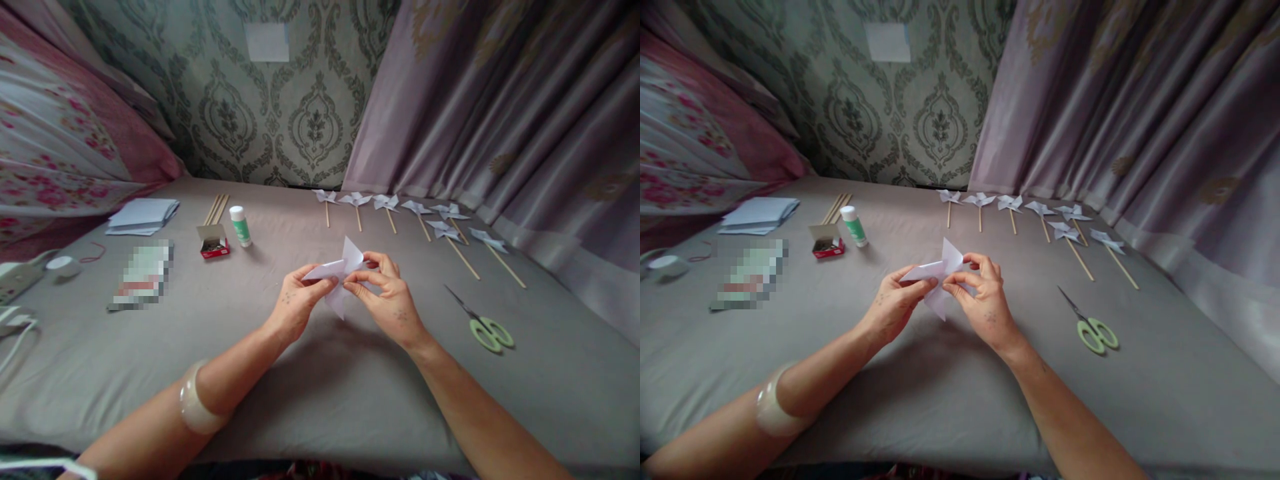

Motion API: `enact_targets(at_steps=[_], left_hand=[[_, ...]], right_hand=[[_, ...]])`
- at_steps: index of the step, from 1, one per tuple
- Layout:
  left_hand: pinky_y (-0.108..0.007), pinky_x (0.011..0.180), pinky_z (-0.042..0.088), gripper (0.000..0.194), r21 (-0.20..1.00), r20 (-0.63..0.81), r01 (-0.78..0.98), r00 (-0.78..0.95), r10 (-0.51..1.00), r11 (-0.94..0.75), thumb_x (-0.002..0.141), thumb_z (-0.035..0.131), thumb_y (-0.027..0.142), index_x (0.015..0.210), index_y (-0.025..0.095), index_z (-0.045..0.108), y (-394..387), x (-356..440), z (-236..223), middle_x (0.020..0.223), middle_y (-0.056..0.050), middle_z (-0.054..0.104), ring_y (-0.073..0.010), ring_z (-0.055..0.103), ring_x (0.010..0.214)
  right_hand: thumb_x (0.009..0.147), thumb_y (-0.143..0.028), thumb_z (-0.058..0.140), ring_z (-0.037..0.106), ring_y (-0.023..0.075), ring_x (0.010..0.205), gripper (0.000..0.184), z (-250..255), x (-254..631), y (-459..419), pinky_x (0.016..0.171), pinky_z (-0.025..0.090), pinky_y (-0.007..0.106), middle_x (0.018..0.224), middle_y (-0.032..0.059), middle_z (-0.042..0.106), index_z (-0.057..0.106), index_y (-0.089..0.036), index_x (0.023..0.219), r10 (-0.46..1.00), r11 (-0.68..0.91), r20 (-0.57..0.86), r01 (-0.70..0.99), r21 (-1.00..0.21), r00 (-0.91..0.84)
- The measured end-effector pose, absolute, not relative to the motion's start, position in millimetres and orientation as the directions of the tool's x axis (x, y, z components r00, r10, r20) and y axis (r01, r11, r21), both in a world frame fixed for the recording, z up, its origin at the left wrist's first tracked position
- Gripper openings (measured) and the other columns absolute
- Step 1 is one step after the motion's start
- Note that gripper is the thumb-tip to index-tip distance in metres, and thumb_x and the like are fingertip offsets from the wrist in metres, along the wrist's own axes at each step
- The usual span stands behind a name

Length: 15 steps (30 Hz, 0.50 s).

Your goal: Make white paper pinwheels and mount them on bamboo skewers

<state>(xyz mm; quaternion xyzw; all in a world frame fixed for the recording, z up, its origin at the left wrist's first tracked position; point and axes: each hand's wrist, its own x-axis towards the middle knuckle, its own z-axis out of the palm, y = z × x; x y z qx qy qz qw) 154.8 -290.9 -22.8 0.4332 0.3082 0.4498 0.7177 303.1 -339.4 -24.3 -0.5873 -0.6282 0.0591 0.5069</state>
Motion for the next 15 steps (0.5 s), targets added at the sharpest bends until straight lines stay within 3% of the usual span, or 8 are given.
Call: enact_targets(at_steps=[15], left_hand=[[-0.024,0.066,0.041,0.020,0.915,-0.011,-0.364,0.411,0.912,0.175,0.059,0.077,0.023,0.076,0.013,0.072,-290.8,156.1,-26.7,0.072,-0.004,0.069,-0.0129,0.057,0.067]], right_hand=[[0.075,-0.035,0.068,0.055,0.0218,0.103,0.014,-29.5,302.8,-334.3,0.095,0.042,0.042,0.106,0.0070,0.060,0.073,-0.022,0.075,0.871,0.248,0.421,0.514,-0.821,0.253]])
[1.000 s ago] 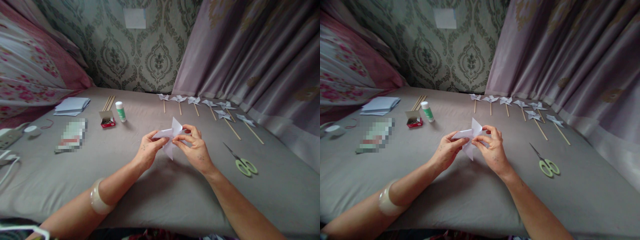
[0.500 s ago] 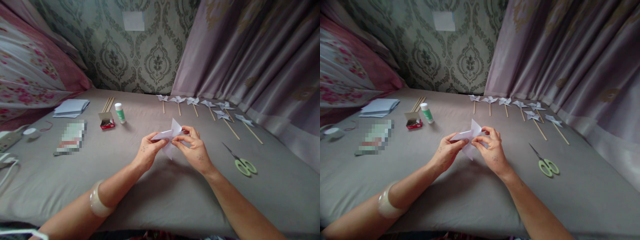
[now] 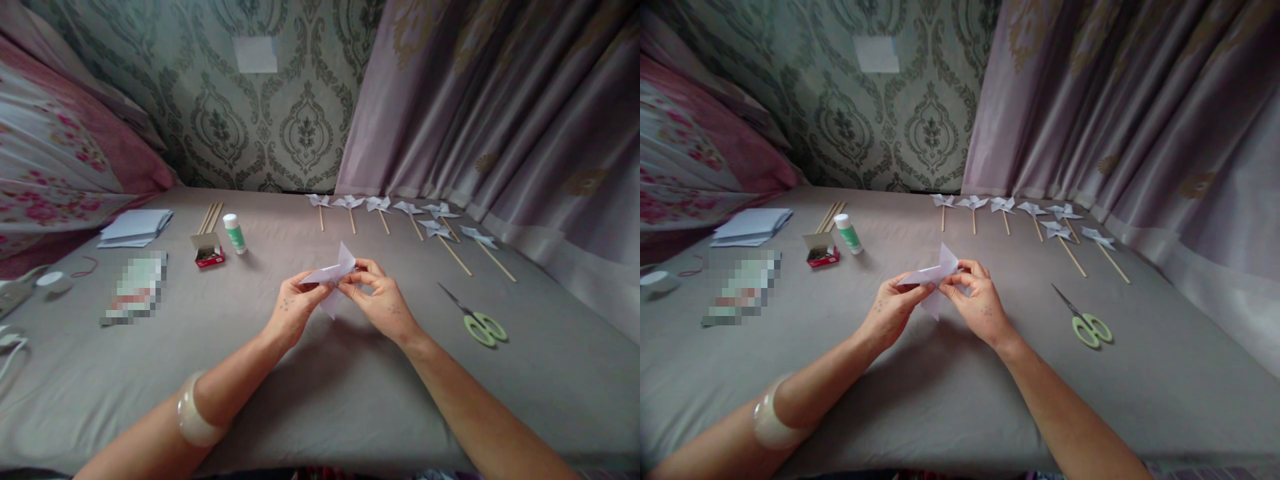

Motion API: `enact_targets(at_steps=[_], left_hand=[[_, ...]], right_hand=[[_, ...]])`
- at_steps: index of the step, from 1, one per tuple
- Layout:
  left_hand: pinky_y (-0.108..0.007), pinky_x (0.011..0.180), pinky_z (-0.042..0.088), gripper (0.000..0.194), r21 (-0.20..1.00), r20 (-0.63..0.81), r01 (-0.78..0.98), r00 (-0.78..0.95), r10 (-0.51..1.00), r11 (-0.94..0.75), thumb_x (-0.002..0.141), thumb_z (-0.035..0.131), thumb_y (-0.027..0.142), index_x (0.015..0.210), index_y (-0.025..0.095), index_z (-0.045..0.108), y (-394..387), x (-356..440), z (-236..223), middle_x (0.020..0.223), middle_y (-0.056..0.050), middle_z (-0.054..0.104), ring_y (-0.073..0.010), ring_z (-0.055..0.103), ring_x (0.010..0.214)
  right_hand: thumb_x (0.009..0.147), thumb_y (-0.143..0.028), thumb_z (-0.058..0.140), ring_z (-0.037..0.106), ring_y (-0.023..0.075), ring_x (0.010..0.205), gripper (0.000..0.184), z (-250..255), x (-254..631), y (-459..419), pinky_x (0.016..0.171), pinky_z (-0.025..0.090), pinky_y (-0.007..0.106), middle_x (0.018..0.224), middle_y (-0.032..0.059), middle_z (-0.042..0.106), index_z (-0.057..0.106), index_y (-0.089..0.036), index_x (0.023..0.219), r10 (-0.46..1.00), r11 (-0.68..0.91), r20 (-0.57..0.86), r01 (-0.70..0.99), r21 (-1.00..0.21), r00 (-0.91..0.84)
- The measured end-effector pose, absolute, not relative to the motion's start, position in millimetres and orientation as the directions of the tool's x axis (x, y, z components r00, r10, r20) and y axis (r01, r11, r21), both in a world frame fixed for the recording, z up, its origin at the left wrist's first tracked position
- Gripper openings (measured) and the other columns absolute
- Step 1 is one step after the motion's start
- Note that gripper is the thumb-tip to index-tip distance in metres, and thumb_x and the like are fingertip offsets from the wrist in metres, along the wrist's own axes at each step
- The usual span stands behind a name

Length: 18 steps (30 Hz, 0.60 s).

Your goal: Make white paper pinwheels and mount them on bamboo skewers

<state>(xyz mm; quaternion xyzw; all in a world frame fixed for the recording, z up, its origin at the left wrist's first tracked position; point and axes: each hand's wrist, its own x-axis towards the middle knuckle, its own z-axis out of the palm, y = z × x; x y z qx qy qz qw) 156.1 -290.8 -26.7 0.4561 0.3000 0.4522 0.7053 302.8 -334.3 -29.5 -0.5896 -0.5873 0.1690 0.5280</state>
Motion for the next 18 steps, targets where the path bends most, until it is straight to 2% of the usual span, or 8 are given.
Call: enact_targets(at_steps=[9,18], left_hand=[[-0.024,0.064,0.042,0.023,0.919,-0.020,-0.348,0.422,0.906,0.183,0.055,0.080,0.023,0.076,0.014,0.072,-291.5,156.8,-25.2,0.070,-0.003,0.068,-0.0132,0.057,0.066],[-0.027,0.077,0.046,0.026,0.928,0.002,-0.333,0.448,0.894,0.165,0.059,0.079,0.023,0.083,0.015,0.074,-288.0,158.2,-29.3,0.082,-0.006,0.073,-0.0160,0.063,0.076]], right_hand=[[0.077,-0.031,0.064,0.061,0.0177,0.097,0.013,-26.9,300.6,-333.0,0.091,0.045,0.033,0.098,0.0061,0.065,0.069,-0.019,0.077,0.906,0.260,0.366,0.403,-0.877,0.213],[0.073,-0.030,0.064,0.063,0.0168,0.080,0.012,-24.8,298.3,-331.6,0.082,0.048,0.033,0.080,0.0032,0.068,0.065,-0.017,0.074,0.921,0.184,0.284,0.348,-0.919,0.265]])
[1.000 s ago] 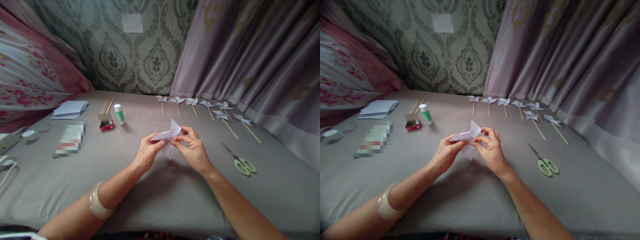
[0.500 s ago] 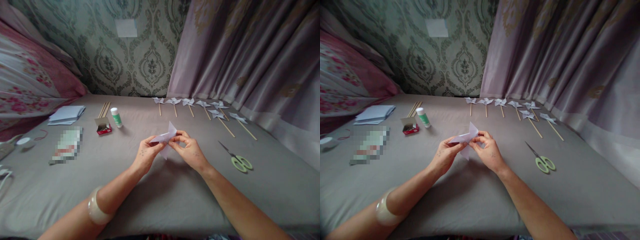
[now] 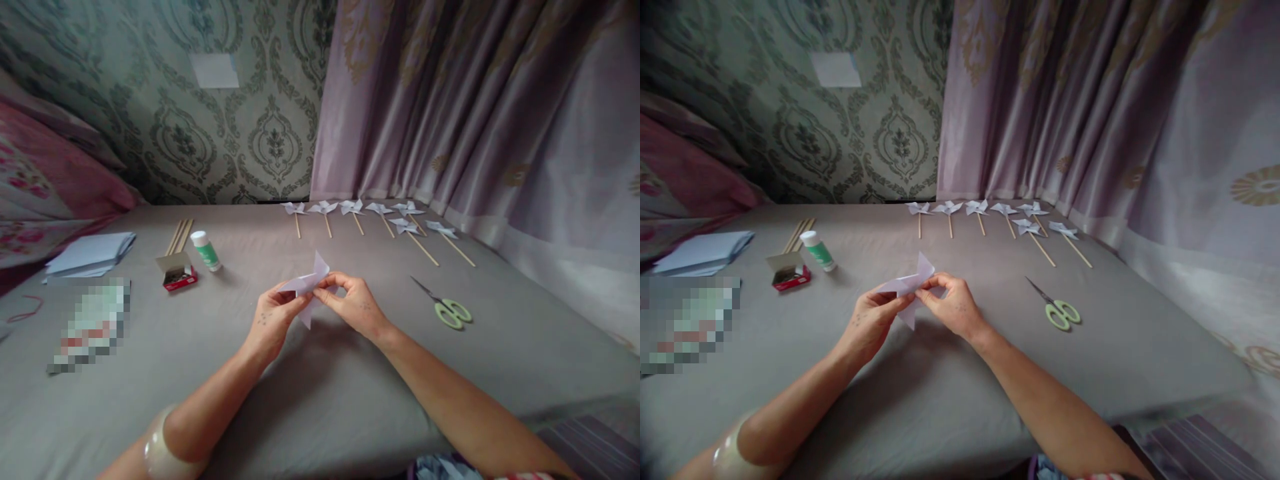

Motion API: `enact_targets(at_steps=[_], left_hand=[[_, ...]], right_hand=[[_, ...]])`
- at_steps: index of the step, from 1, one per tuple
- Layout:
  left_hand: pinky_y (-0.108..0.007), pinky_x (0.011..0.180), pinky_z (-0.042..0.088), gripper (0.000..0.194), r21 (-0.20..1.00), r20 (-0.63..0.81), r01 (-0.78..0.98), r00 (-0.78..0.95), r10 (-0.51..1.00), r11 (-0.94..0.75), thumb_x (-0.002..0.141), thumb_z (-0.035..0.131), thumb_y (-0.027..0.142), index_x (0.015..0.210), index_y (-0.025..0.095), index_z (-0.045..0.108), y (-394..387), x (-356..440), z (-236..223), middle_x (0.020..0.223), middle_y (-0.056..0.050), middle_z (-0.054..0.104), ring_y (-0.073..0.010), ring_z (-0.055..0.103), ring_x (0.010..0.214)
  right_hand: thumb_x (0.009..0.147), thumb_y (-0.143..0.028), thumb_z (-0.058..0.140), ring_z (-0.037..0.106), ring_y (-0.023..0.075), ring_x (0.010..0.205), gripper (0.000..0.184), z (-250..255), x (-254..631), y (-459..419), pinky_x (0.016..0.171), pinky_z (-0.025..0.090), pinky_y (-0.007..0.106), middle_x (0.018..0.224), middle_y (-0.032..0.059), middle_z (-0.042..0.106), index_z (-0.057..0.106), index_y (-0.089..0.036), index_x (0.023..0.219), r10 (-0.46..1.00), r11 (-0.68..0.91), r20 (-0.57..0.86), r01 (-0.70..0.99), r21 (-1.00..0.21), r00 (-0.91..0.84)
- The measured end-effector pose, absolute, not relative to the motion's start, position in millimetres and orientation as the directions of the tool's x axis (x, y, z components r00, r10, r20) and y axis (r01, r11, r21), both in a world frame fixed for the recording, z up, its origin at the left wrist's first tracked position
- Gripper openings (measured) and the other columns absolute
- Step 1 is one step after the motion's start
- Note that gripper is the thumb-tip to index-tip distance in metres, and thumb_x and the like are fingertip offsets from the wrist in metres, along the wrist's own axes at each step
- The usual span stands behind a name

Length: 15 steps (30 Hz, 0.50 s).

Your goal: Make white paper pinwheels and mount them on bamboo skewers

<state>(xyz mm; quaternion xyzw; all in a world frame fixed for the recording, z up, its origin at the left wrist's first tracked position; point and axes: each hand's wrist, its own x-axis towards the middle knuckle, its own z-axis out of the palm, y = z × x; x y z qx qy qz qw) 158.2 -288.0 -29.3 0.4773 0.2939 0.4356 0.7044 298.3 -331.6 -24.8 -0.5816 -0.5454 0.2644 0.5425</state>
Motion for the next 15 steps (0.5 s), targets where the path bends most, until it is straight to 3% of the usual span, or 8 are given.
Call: enact_targets(at_steps=[4,7,12,15], left_hand=[[-0.026,0.074,0.047,0.027,0.928,-0.025,-0.320,0.457,0.889,0.191,0.059,0.080,0.025,0.084,0.016,0.075,-286,158,-29,0.081,-0.006,0.073,-0.0150,0.063,0.074],[-0.025,0.071,0.046,0.029,0.929,-0.053,-0.303,0.461,0.886,0.213,0.057,0.081,0.026,0.084,0.015,0.074,-284,158,-31,0.079,-0.006,0.073,-0.0151,0.063,0.071],[-0.025,0.069,0.046,0.032,0.926,-0.067,-0.301,0.460,0.885,0.226,0.054,0.082,0.026,0.083,0.014,0.074,-281,158,-34,0.078,-0.007,0.073,-0.0152,0.063,0.071],[-0.024,0.067,0.045,0.033,0.924,-0.080,-0.296,0.474,0.877,0.244,0.055,0.082,0.027,0.084,0.014,0.075,-279,158,-35,0.079,-0.007,0.073,-0.0157,0.063,0.071]], right_hand=[[0.069,-0.031,0.067,0.062,0.0166,0.078,0.015,-26,298,-330,0.079,0.049,0.033,0.077,0.0018,0.066,0.058,-0.019,0.073,0.906,0.162,0.277,0.340,-0.926,0.320],[0.063,-0.030,0.071,0.063,0.0172,0.080,0.028,-29,297,-328,0.077,0.049,0.032,0.080,0.0020,0.064,0.049,-0.020,0.078,0.880,0.167,0.275,0.290,-0.943,0.388],[0.060,-0.030,0.074,0.065,0.0172,0.078,0.056,-35,297,-324,0.076,0.049,0.032,0.084,0.0019,0.068,0.044,-0.020,0.106,0.890,0.145,0.192,0.142,-0.979,0.413],[0.062,-0.030,0.072,0.065,0.0179,0.081,0.049,-36,298,-323,0.078,0.049,0.033,0.089,0.0050,0.069,0.054,-0.017,0.106,0.912,0.151,0.198,0.153,-0.977,0.360]])
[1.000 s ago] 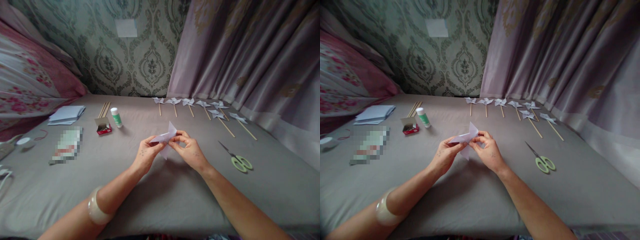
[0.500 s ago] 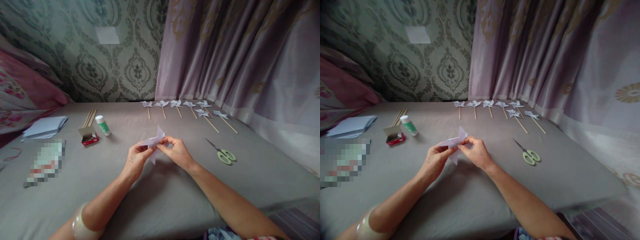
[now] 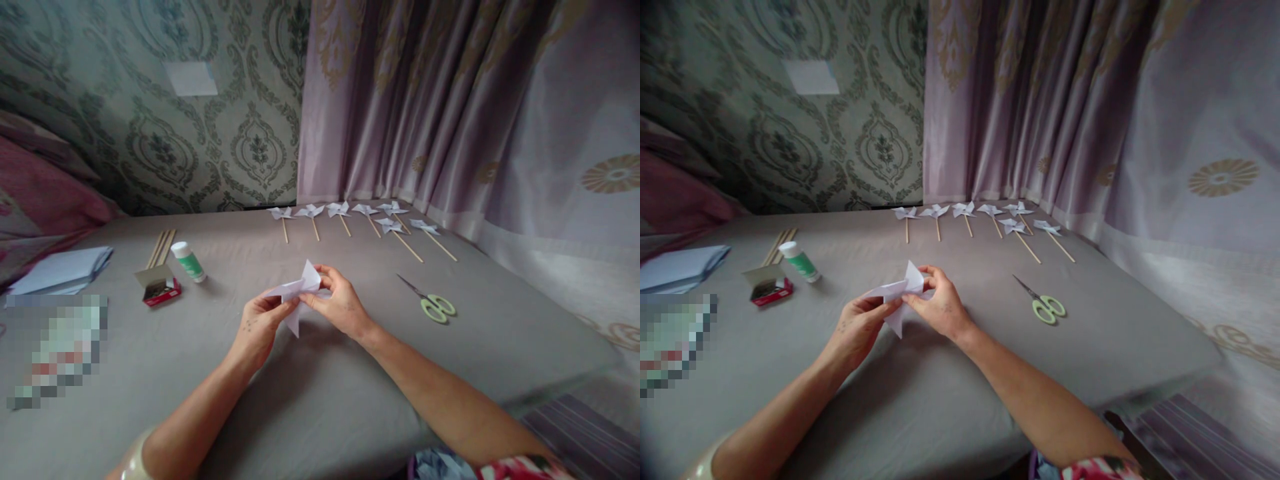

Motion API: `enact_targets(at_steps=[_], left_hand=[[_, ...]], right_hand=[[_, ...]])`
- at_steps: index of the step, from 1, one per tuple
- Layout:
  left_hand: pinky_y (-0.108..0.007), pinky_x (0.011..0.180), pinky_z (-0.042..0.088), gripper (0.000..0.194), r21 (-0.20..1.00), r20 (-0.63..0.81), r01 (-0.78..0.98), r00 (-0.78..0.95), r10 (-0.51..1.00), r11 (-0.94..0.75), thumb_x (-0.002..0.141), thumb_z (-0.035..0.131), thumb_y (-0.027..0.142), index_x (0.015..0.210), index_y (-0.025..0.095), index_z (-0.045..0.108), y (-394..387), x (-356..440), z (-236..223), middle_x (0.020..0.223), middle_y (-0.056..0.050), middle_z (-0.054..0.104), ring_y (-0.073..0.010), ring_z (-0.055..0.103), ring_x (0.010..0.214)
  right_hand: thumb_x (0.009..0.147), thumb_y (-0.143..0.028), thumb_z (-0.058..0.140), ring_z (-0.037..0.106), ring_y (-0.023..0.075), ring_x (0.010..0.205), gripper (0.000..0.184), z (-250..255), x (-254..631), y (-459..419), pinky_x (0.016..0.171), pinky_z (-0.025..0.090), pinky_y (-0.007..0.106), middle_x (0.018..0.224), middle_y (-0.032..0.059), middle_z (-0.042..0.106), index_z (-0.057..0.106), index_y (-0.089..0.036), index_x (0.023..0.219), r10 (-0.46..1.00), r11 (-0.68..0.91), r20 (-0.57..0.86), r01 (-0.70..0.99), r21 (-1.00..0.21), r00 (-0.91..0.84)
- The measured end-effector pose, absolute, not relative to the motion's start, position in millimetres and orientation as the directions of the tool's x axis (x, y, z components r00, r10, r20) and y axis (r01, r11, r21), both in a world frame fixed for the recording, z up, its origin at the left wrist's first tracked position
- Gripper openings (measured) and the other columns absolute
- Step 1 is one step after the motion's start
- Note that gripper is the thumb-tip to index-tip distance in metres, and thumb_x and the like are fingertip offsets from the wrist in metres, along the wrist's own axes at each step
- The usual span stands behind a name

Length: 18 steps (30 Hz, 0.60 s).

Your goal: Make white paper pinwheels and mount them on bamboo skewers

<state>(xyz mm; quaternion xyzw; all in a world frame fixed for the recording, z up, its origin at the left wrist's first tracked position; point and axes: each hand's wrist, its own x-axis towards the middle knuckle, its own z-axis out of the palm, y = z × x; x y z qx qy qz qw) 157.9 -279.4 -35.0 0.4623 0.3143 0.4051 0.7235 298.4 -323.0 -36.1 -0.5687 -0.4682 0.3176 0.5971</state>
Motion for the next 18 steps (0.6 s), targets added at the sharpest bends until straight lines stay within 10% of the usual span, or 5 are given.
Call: enact_targets(at_steps=[4,18], left_hand=[[-0.024,0.065,0.045,0.033,0.923,-0.108,-0.267,0.513,0.852,0.277,0.054,0.082,0.025,0.085,0.014,0.075,-278.3,156.8,-34.0,0.078,-0.008,0.073,-0.0158,0.063,0.069],[-0.025,0.063,0.047,0.024,0.932,-0.190,-0.174,0.515,0.836,0.319,0.053,0.080,0.022,0.075,0.013,0.075,-277.6,155.7,-36.5,0.073,-0.008,0.073,-0.0141,0.062,0.063]], right_hand=[[0.066,-0.034,0.069,0.064,0.0190,0.078,0.026,-34.5,301.8,-322.7,0.076,0.049,0.032,0.083,0.0063,0.071,0.067,-0.014,0.082,0.954,0.138,0.169,0.139,-0.981,0.246],[0.060,-0.037,0.075,0.062,0.0148,0.064,0.031,-40.0,304.0,-324.6,0.064,0.048,0.028,0.076,0.0057,0.071,0.072,-0.012,0.079,0.977,-0.001,-0.001,-0.001,-1.000,0.215]])
